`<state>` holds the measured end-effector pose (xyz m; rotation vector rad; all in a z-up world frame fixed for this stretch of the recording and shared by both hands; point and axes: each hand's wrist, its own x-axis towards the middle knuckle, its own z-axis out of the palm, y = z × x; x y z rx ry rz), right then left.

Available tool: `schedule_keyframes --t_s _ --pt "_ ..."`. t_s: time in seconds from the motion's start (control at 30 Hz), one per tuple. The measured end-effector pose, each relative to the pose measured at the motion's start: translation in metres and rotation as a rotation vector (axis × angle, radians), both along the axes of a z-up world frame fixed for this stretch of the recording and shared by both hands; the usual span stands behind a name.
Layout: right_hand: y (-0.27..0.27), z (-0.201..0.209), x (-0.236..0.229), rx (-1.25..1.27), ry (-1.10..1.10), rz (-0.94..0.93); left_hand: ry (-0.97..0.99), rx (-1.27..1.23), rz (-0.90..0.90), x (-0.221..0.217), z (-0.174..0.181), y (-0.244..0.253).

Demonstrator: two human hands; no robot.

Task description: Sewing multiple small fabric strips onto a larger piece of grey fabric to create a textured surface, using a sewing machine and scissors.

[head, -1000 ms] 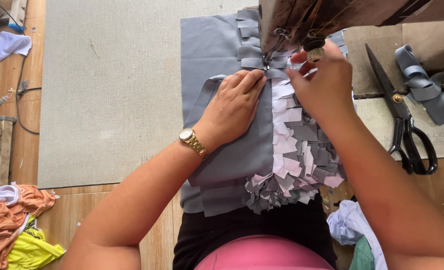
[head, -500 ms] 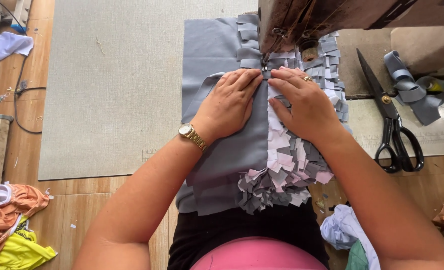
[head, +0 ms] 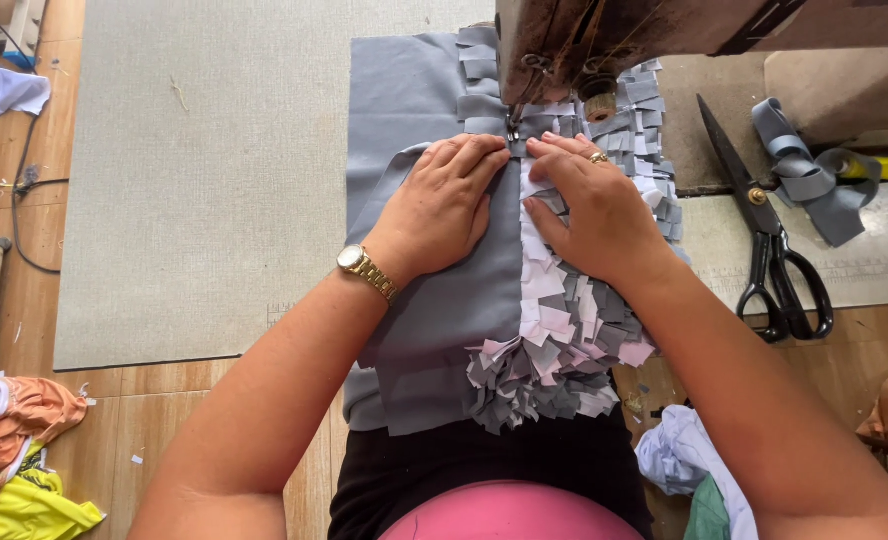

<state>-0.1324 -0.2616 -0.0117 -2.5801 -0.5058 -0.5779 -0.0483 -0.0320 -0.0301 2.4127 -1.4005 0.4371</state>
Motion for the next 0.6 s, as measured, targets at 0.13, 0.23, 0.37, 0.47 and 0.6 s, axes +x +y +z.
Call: schedule_keyframes --t_s 0.13,0.23,0.37,0.47,0.6 --pt "-0.002 -0.003 0.001 0.013 -0.003 0.013 0.003 -0.003 -0.006 0.0 0.0 0.0" --pt "-0.003 -0.005 0.003 0.015 -0.006 0.01 0.001 -0.011 -0.006 0.002 0.001 0.0" --pt "-0.002 -0.005 0.003 0.016 -0.025 0.002 0.0 -0.02 -0.015 0.003 0.0 0.0" --pt "-0.001 -0.003 0.004 0.023 -0.022 0.004 -0.008 -0.03 -0.017 0.006 -0.002 0.0" --pt "0.001 0.003 0.007 0.028 -0.029 0.01 -0.036 -0.044 -0.021 0.013 -0.002 -0.001"
